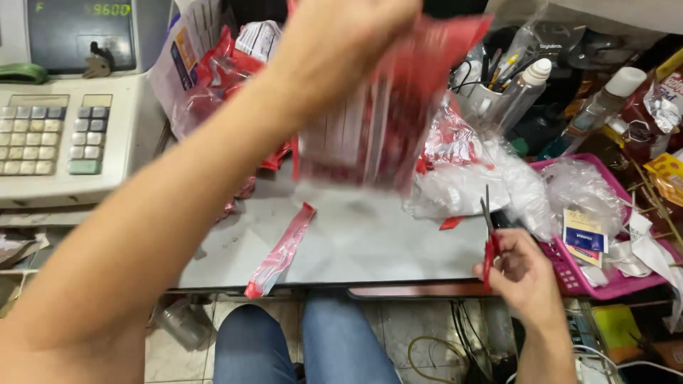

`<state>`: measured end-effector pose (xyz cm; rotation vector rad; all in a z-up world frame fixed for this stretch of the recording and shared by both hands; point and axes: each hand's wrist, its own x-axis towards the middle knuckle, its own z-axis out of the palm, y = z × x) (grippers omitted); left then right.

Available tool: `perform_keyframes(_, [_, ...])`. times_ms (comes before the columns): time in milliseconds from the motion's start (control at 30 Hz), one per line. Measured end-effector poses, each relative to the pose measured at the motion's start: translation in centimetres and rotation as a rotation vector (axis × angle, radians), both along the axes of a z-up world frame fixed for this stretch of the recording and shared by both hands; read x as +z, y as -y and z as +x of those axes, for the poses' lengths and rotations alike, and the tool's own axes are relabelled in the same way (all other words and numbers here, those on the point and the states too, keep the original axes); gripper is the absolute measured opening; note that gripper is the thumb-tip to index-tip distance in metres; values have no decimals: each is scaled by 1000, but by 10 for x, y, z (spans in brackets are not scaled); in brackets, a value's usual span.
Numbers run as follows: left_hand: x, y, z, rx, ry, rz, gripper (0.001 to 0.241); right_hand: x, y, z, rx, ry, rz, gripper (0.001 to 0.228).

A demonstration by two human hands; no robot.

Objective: Bagging small red candies from large packages into smaller clear plastic bags

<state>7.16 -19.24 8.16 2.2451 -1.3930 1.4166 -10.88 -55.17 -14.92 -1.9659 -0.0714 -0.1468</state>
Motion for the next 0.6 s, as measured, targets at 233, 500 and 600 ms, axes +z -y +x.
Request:
perform_keyframes(233, [-109, -19, -34, -343, -893, -86, 23, 69, -31, 15, 149, -27, -359, 39])
perform_keyframes(500, [-93, -27, -43, -302, -775, 74, 10, 126, -44, 38, 213, -99, -727, 45])
perform_keyframes(600, [-96, -23, -54, -209, -852, -9, 11, 135, -49, 56, 274, -6, -883, 50])
